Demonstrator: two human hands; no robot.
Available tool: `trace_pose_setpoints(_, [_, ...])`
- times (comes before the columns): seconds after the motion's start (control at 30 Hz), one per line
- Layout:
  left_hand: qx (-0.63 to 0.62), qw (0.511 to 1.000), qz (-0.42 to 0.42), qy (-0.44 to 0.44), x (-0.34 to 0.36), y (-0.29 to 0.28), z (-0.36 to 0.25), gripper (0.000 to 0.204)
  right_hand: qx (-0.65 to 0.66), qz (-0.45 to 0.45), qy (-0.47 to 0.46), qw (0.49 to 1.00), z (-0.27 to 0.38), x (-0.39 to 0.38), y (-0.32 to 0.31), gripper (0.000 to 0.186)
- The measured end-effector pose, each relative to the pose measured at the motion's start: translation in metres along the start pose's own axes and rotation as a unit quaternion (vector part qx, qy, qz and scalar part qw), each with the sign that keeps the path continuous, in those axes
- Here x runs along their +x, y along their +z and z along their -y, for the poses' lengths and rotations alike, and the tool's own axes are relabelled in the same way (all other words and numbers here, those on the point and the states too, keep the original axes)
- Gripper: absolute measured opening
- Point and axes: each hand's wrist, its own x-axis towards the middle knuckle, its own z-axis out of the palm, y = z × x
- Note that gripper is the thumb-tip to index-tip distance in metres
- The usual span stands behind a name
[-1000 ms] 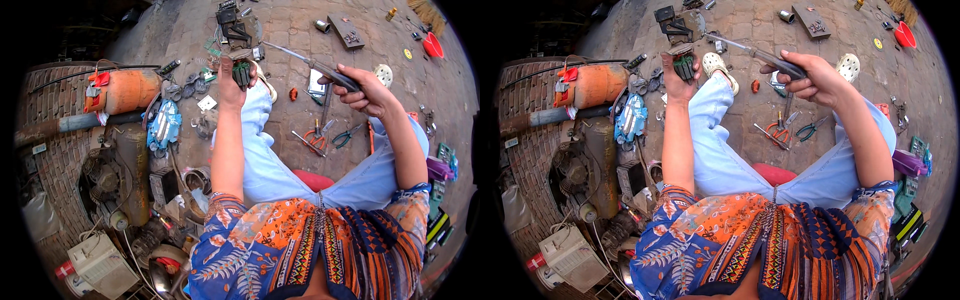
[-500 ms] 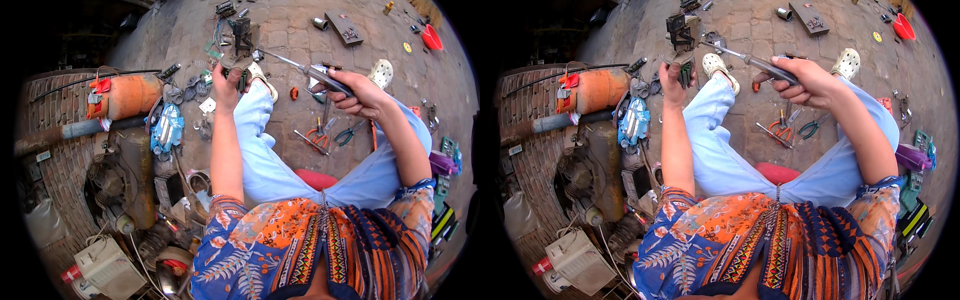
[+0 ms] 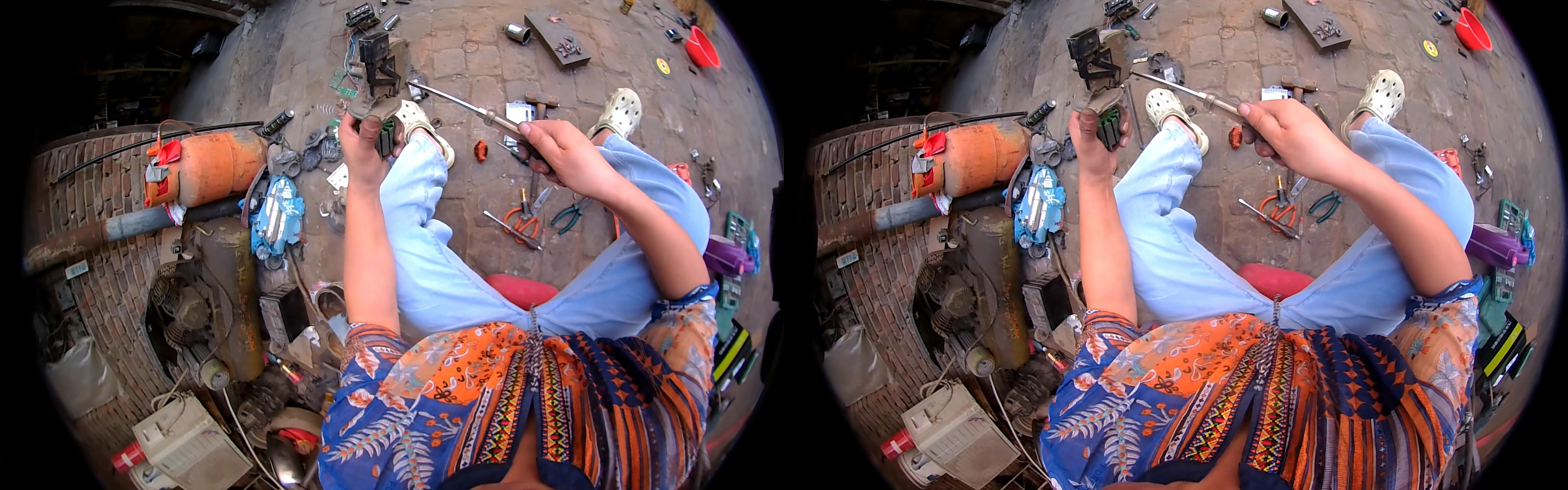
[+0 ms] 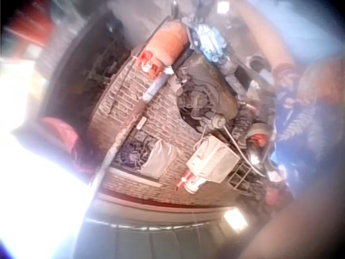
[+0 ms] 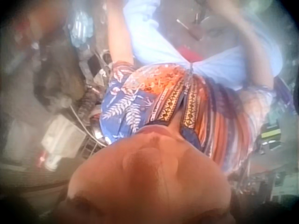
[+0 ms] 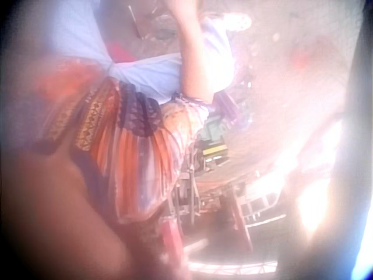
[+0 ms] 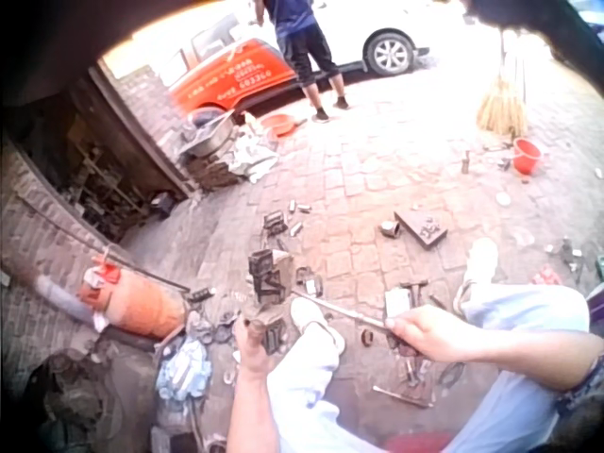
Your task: The person sits on the ground and handles a copper wire coil and a motor housing. They manipulate the coil with both hands, then use a screwdriver to adjust parts of the motor housing.
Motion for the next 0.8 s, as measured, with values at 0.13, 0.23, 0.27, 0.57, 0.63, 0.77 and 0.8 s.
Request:
trace_pose_setpoints(0.13, [-0.01,0.999,0.013,-0.033,0.0,-0.002,-0.002,0.063,-0.118,-0.055,-0.08,0.988,-0.011,0.007,-0.001,0.039])
trace_pose_setpoints(0.23, [0.021,0.997,-0.006,-0.068,0.0,-0.005,0.008,0.058,-0.323,-0.145,-0.198,0.914,-0.031,0.018,-0.001,0.032])
trace_pose_setpoints(0.27, [0.038,0.996,-0.018,-0.075,0.001,-0.003,0.012,0.057,-0.357,-0.152,-0.187,0.903,-0.031,0.02,0.0,0.03])
trace_pose_setpoints(0.57, [-0.169,0.98,-0.062,-0.085,0.005,0.007,0.008,0.057,-0.144,-0.154,-0.188,0.959,-0.004,0.018,0.011,0.033])
trace_pose_setpoints(0.63, [-0.154,0.986,-0.01,-0.061,0.004,-0.002,0.012,0.061,0.093,0.018,0.088,0.992,0.008,0.011,-0.001,0.036])
trace_pose_setpoints(0.77, [-0.166,0.985,0.016,-0.048,0.002,0.006,0.016,0.067,-0.05,0.03,0.004,0.998,-0.004,0.019,-0.003,0.033])
trace_pose_setpoints(0.8, [-0.187,0.981,0.008,-0.054,0.002,0.012,0.016,0.068,-0.03,0.005,-0.01,0.999,-0.008,0.02,-0.002,0.034])
